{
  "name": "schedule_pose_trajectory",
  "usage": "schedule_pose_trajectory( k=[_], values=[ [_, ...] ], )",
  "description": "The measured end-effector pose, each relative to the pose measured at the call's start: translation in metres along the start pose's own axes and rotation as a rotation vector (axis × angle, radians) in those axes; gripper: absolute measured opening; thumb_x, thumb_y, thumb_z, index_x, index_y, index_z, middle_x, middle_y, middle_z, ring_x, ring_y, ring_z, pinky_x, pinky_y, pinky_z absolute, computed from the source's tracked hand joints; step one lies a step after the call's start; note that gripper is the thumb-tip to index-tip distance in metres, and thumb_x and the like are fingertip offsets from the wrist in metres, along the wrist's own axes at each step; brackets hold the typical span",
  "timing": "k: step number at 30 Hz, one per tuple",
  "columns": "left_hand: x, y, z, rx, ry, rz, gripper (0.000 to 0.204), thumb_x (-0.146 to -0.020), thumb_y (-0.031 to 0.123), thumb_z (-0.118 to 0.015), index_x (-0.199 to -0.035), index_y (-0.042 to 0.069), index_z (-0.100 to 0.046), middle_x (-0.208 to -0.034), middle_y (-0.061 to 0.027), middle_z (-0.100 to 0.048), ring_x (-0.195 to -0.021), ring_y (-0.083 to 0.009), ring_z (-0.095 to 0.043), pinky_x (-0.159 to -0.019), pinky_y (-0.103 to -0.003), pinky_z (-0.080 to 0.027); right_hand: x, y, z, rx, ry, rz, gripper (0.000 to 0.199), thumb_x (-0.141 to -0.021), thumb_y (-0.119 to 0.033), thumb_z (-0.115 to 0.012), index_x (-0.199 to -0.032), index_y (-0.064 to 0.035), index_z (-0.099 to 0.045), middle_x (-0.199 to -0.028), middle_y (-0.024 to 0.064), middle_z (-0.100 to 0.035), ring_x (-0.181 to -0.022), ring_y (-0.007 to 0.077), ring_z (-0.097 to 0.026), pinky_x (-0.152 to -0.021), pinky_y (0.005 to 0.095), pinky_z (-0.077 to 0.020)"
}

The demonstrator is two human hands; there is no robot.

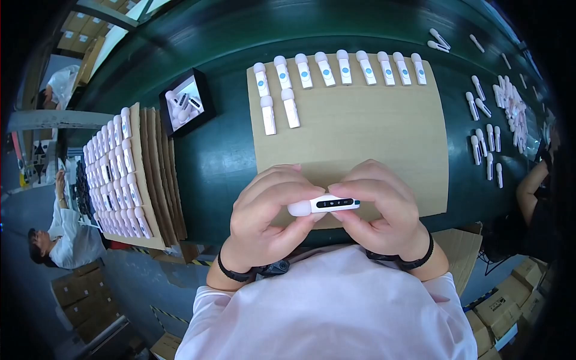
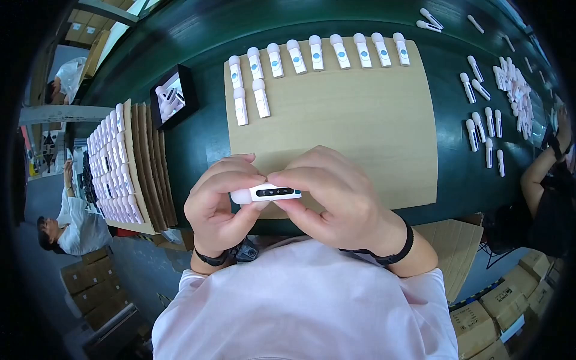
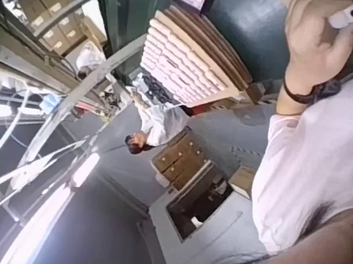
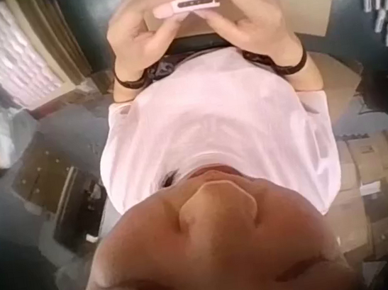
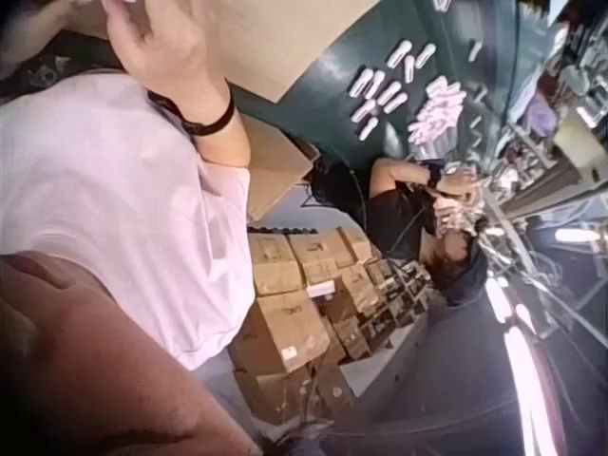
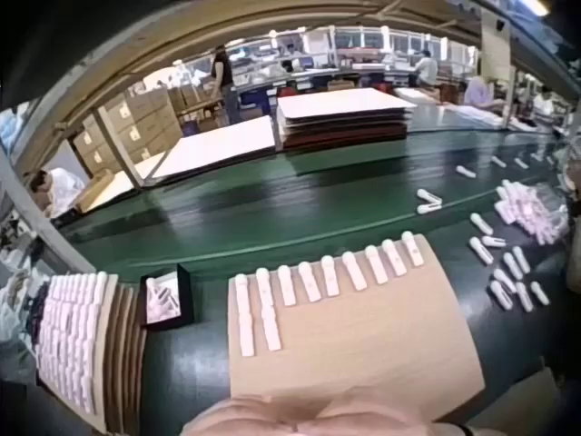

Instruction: The person picks up a microphone and a receiver, aligns them, and presses them together by hand. They place the assembled device onto a cardboard sheet and repeat the process for the remaining units.

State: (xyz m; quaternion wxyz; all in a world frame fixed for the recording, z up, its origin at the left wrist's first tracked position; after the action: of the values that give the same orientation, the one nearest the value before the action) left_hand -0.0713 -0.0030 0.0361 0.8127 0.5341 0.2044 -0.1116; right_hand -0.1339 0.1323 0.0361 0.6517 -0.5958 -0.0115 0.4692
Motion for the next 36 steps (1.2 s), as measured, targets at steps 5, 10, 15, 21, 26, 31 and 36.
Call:
schedule_pose_trajectory(
  k=[5,10,15,21,26,31,36],
  values=[
    [-0.002,0.002,0.000,0.005,0.010,-0.002,0.026,-0.074,0.003,-0.074,-0.098,-0.002,-0.065,-0.089,-0.0126,-0.066,-0.084,-0.0242,-0.063,-0.092,-0.047,-0.046,0.000,0.000,0.000,0.022,0.000,0.028,0.035,-0.071,0.006,-0.072,-0.104,-0.0018,-0.063,-0.091,0.0102,-0.065,-0.075,0.0229,-0.060,-0.064,0.0321,-0.0467],
    [-0.004,-0.001,0.004,0.009,0.019,0.012,0.027,-0.073,0.002,-0.074,-0.098,-0.001,-0.065,-0.091,-0.0123,-0.067,-0.083,-0.0267,-0.064,-0.084,-0.041,-0.049,-0.005,-0.007,0.000,0.047,-0.025,0.045,0.034,-0.072,0.005,-0.071,-0.104,-0.0022,-0.063,-0.092,0.0104,-0.065,-0.075,0.0231,-0.061,-0.065,0.0323,-0.0464],
    [-0.006,-0.007,-0.002,0.053,0.005,0.024,0.027,-0.073,0.001,-0.074,-0.098,0.000,-0.064,-0.093,-0.0116,-0.067,-0.085,-0.0273,-0.064,-0.080,-0.035,-0.050,-0.016,-0.015,0.002,0.017,0.047,0.037,0.032,-0.071,0.004,-0.072,-0.101,-0.0030,-0.063,-0.090,0.0117,-0.065,-0.075,0.0260,-0.062,-0.062,0.0327,-0.0482],
    [-0.008,-0.012,0.003,-0.002,-0.022,0.034,0.026,-0.074,0.001,-0.073,-0.098,0.002,-0.064,-0.099,-0.0123,-0.065,-0.091,-0.0269,-0.063,-0.081,-0.035,-0.050,-0.022,-0.011,-0.006,0.084,-0.072,0.038,0.031,-0.074,0.003,-0.071,-0.102,-0.0044,-0.061,-0.094,0.0114,-0.065,-0.080,0.0272,-0.062,-0.067,0.0346,-0.0489],
    [-0.008,-0.033,0.030,-0.156,0.036,0.088,0.024,-0.076,0.003,-0.072,-0.098,0.002,-0.064,-0.102,-0.0139,-0.064,-0.095,-0.0286,-0.062,-0.085,-0.035,-0.048,-0.038,0.006,-0.013,0.218,-0.222,-0.054,0.025,-0.077,0.003,-0.068,-0.100,-0.0047,-0.060,-0.096,0.0106,-0.065,-0.085,0.0278,-0.063,-0.073,0.0358,-0.0495],
    [0.003,-0.079,0.052,-0.213,0.200,0.258,0.030,-0.079,0.005,-0.069,-0.108,0.001,-0.060,-0.114,-0.0166,-0.060,-0.106,-0.0300,-0.058,-0.092,-0.037,-0.046,-0.057,0.044,-0.012,0.457,-0.302,-0.068,0.022,-0.078,-0.001,-0.069,-0.098,-0.0043,-0.060,-0.096,0.0102,-0.063,-0.089,0.0305,-0.062,-0.076,0.0375,-0.0506],
    [0.012,-0.105,0.050,-0.205,0.212,0.372,0.045,-0.082,0.006,-0.067,-0.124,0.002,-0.051,-0.133,-0.0192,-0.049,-0.121,-0.0311,-0.050,-0.099,-0.039,-0.042,-0.056,0.069,-0.018,0.647,-0.308,-0.036,0.020,-0.079,-0.004,-0.068,-0.097,-0.0044,-0.060,-0.099,0.0100,-0.062,-0.092,0.0301,-0.061,-0.078,0.0376,-0.0504]
  ],
)
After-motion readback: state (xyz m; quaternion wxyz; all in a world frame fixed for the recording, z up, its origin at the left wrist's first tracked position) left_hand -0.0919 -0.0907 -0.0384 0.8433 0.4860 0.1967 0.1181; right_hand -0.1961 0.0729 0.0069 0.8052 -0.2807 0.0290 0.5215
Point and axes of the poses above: each hand's wrist, its own x-axis away from the middle knuckle, its own z-axis out of the back of the hand, y = z × x, the point moved 8 cm from there along -x, towards the middle knuckle
